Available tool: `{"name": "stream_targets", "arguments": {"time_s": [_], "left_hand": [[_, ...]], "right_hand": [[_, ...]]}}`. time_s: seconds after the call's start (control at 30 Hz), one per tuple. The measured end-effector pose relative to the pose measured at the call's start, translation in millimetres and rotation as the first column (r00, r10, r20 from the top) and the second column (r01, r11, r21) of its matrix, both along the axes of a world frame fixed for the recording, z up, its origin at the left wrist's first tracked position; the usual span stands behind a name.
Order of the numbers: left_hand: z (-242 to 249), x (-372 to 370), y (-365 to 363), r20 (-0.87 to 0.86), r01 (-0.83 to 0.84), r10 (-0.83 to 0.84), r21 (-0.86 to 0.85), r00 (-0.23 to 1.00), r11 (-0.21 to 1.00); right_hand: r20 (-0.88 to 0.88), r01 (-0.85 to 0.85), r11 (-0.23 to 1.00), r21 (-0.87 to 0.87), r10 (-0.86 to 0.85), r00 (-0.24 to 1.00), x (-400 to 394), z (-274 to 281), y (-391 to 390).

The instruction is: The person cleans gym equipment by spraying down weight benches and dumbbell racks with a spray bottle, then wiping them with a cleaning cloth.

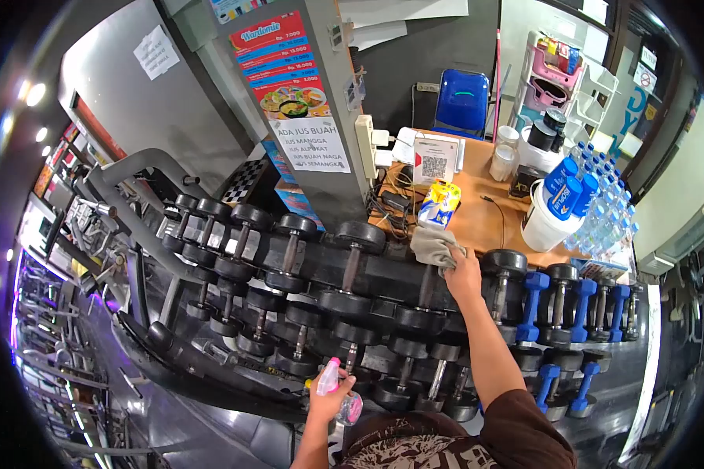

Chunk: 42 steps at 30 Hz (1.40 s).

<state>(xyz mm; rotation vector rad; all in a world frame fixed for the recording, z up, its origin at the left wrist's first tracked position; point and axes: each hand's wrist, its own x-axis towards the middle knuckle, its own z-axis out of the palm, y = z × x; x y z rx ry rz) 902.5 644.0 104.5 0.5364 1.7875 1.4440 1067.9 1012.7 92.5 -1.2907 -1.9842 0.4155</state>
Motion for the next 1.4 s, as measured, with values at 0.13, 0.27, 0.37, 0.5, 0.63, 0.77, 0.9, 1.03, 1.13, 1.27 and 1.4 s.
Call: {"name": "stream_targets", "arguments": {"time_s": [0.13, 0.27, 0.37, 0.5, 0.63, 0.77, 0.9, 1.03, 1.13, 1.27, 1.4], "left_hand": [[-2, -7, 3, -0.018, 0.022, -0.021, 0.055, 1.0, 0.998], [1, 7, 31, 0.006, 0.197, -0.197, 0.041, 0.98, 0.98], [15, 32, 61, -0.017, 0.369, -0.369, -0.005, 0.929, 0.93], [0, 63, 95, -0.272, 0.493, -0.474, 0.005, 0.838, 0.87], [14, 71, 112, -0.312, 0.533, -0.522, -0.058, 0.794, 0.844], [7, 56, 102, -0.199, 0.52, -0.516, -0.038, 0.833, 0.853], [1, 41, 80, -0.007, 0.437, -0.437, 0.005, 0.899, 0.899], [2, 26, 62, 0.013, 0.362, -0.362, -0.004, 0.932, 0.932], [-10, 19, 45, -0.005, 0.276, -0.276, 0.026, 0.961, 0.961], [-17, 8, 26, -0.018, 0.179, -0.179, 0.006, 0.984, 0.984], [-21, 1, 18, 0.004, 0.122, -0.122, -0.004, 0.992, 0.992]], "right_hand": [[0.136, 0.067, 0.942, -0.329, -0.023, 0.99, 38, -33, -9], [-0.143, -0.064, 0.895, -0.442, 0.0, 0.99, 81, -17, -23], [-0.348, -0.102, 0.87, -0.481, -0.083, 0.934, 124, 10, -54], [-0.531, -0.107, 0.85, -0.515, -0.218, 0.819, 175, 21, -90], [-0.496, -0.051, 0.839, -0.542, -0.271, 0.825, 208, 23, -116], [-0.399, 0.028, 0.9, -0.435, -0.221, 0.89, 197, 13, -120], [-0.155, 0.01, 0.963, -0.27, -0.054, 0.986, 130, 36, -99], [0.095, -0.164, 0.972, -0.167, 0.182, 0.979, 64, -5, -40], [0.403, 0.064, 0.998, -0.014, -0.053, 0.914, 39, -73, -14], [0.54, -0.039, 0.98, -0.198, 0.142, 0.83, 35, -87, -21], [0.621, -0.296, 0.884, -0.361, 0.465, 0.631, 68, -73, -16]]}}
